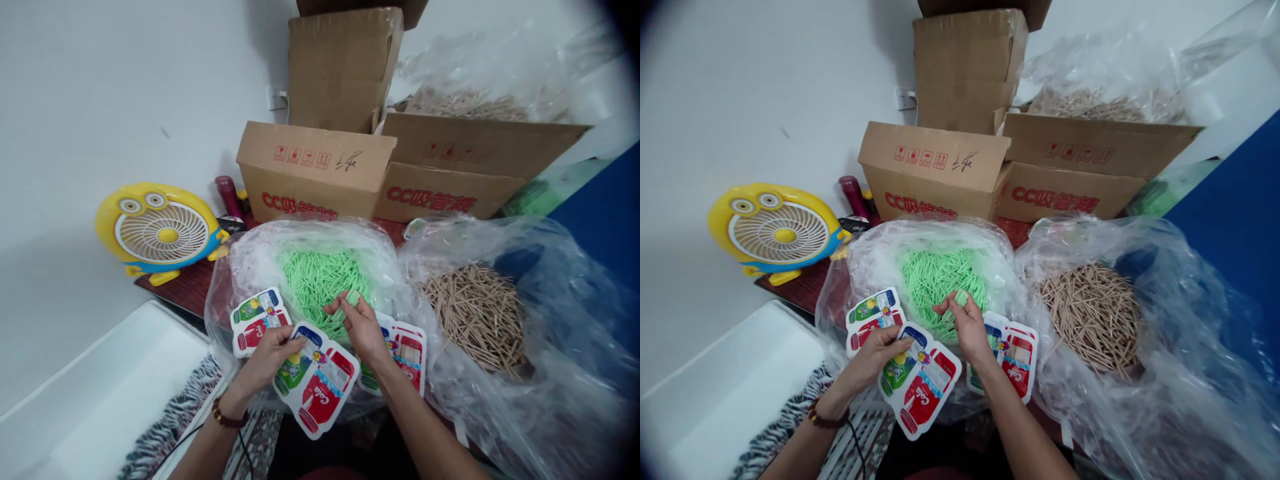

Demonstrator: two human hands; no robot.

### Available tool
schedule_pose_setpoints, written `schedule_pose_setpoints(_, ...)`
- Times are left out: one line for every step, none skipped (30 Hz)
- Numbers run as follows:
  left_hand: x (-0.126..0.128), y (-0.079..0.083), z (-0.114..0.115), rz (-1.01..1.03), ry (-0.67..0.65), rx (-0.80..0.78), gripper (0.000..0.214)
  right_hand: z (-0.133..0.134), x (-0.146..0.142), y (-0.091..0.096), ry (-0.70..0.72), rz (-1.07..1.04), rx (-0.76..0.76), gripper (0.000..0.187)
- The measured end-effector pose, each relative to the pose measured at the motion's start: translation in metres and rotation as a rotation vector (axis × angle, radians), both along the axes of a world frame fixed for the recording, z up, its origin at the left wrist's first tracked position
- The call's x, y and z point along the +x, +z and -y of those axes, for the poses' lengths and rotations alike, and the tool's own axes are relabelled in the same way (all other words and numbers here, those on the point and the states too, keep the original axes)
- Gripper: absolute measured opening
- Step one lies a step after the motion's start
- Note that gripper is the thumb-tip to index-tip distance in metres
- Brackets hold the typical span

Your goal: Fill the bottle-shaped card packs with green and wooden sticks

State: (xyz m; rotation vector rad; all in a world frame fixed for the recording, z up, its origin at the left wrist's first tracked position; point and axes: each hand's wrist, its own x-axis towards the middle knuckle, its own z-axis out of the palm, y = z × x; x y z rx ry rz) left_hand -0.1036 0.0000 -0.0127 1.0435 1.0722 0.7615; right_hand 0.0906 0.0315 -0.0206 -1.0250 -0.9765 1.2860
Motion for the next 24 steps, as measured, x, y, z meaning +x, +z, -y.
schedule_pose_setpoints(0.006, 0.002, 0.000, 0.022, -0.003, 0.000, 0.030, 0.002, 0.003, 0.009, 0.055, 0.016, 0.010, 0.018)
schedule_pose_setpoints(0.011, 0.004, -0.001, 0.027, 0.008, 0.015, 0.030, 0.004, 0.005, 0.017, 0.121, 0.083, 0.021, 0.017)
schedule_pose_setpoints(0.015, 0.006, -0.003, 0.017, 0.024, 0.034, 0.031, 0.007, 0.008, 0.024, 0.178, 0.190, 0.039, 0.015)
schedule_pose_setpoints(0.018, 0.007, -0.004, -0.001, 0.037, 0.053, 0.031, 0.010, 0.009, 0.030, 0.219, 0.318, 0.063, 0.015)
schedule_pose_setpoints(0.020, 0.007, -0.006, -0.022, 0.041, 0.068, 0.030, 0.012, 0.011, 0.033, 0.241, 0.446, 0.095, 0.016)
schedule_pose_setpoints(0.021, 0.007, -0.007, -0.044, 0.039, 0.082, 0.030, 0.014, 0.012, 0.035, 0.243, 0.554, 0.137, 0.016)
schedule_pose_setpoints(0.022, 0.008, -0.009, -0.067, 0.030, 0.095, 0.030, 0.016, 0.013, 0.035, 0.235, 0.637, 0.187, 0.016)
schedule_pose_setpoints(0.023, 0.008, -0.010, -0.089, 0.017, 0.109, 0.030, 0.017, 0.014, 0.033, 0.232, 0.698, 0.237, 0.015)
schedule_pose_setpoints(0.023, 0.008, -0.010, -0.111, 0.002, 0.126, 0.030, 0.017, 0.015, 0.031, 0.237, 0.738, 0.275, 0.014)
schedule_pose_setpoints(0.023, 0.008, -0.011, -0.130, -0.013, 0.146, 0.029, 0.017, 0.015, 0.028, 0.248, 0.766, 0.299, 0.012)
schedule_pose_setpoints(0.024, 0.008, -0.011, -0.149, -0.028, 0.166, 0.030, 0.017, 0.016, 0.026, 0.255, 0.786, 0.309, 0.011)
schedule_pose_setpoints(0.024, 0.009, -0.011, -0.165, -0.044, 0.187, 0.031, 0.016, 0.017, 0.025, 0.262, 0.800, 0.310, 0.011)
schedule_pose_setpoints(0.024, 0.009, -0.010, -0.180, -0.061, 0.209, 0.032, 0.016, 0.019, 0.026, 0.270, 0.803, 0.302, 0.010)
schedule_pose_setpoints(0.024, 0.010, -0.010, -0.194, -0.076, 0.230, 0.033, 0.016, 0.020, 0.028, 0.281, 0.791, 0.286, 0.009)
schedule_pose_setpoints(0.024, 0.011, -0.010, -0.205, -0.090, 0.250, 0.035, 0.015, 0.022, 0.031, 0.291, 0.757, 0.260, 0.009)
schedule_pose_setpoints(0.024, 0.012, -0.009, -0.213, -0.102, 0.268, 0.035, 0.015, 0.024, 0.036, 0.296, 0.702, 0.223, 0.010)
schedule_pose_setpoints(0.024, 0.014, -0.009, -0.217, -0.113, 0.286, 0.035, 0.015, 0.026, 0.042, 0.288, 0.621, 0.183, 0.013)
schedule_pose_setpoints(0.024, 0.016, -0.008, -0.218, -0.123, 0.304, 0.035, 0.015, 0.028, 0.047, 0.257, 0.511, 0.143, 0.015)
schedule_pose_setpoints(0.025, 0.017, -0.008, -0.216, -0.135, 0.321, 0.036, 0.015, 0.029, 0.052, 0.202, 0.379, 0.109, 0.017)
schedule_pose_setpoints(0.025, 0.019, -0.007, -0.211, -0.148, 0.339, 0.036, 0.014, 0.028, 0.056, 0.128, 0.231, 0.086, 0.019)
schedule_pose_setpoints(0.026, 0.020, -0.006, -0.204, -0.162, 0.355, 0.037, 0.014, 0.027, 0.059, 0.054, 0.078, 0.074, 0.019)
schedule_pose_setpoints(0.027, 0.020, -0.005, -0.194, -0.175, 0.365, 0.037, 0.015, 0.025, 0.061, -0.009, -0.064, 0.070, 0.019)
schedule_pose_setpoints(0.028, 0.020, -0.005, -0.182, -0.185, 0.367, 0.036, 0.015, 0.022, 0.062, -0.055, -0.183, 0.068, 0.019)
schedule_pose_setpoints(0.030, 0.019, -0.004, -0.170, -0.192, 0.366, 0.036, 0.016, 0.019, 0.062, -0.083, -0.263, 0.066, 0.019)
